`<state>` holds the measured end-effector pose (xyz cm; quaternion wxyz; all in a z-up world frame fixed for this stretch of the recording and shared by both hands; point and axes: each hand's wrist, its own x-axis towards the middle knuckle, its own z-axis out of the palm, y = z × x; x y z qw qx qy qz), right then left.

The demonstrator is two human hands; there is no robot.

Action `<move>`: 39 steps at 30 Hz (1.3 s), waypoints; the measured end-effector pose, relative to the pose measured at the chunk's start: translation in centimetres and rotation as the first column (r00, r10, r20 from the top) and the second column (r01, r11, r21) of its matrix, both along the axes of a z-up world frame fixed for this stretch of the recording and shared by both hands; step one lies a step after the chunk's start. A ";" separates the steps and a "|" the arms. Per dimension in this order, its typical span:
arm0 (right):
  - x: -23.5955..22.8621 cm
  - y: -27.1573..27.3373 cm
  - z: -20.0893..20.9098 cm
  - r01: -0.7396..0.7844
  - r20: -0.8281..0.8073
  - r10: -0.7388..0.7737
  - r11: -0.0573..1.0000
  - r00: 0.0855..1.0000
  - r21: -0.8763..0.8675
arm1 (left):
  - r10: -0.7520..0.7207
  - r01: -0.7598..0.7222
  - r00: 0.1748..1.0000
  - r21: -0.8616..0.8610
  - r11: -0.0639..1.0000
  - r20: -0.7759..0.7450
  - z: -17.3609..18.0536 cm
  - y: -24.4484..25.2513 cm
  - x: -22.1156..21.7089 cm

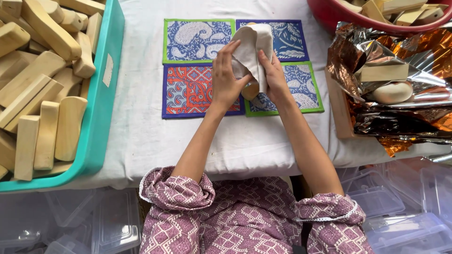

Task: The person wipes wooden blocks with a white cloth and then wraps them individually in orange foil. They handle the blocks from a red bowl and place the wrapped items on the table.

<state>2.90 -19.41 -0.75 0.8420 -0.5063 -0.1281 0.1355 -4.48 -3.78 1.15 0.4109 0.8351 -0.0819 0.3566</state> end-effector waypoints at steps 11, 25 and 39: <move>-0.7 0.2 0.9 0.033 0.177 -0.018 0.996 0.984 -0.084 | 0.020 -0.019 0.999 0.038 0.999 -0.034 -0.2 -0.6 -0.1; -0.2 -0.1 0.5 0.205 0.322 -0.133 0.957 0.937 -0.203 | -0.035 0.034 0.999 -0.019 0.999 -0.019 0.9 0.6 -0.2; 3.7 -5.0 -0.9 0.440 0.098 -0.458 0.883 0.883 0.166 | -0.095 0.147 0.974 0.258 0.955 -0.206 1.9 -0.8 -2.0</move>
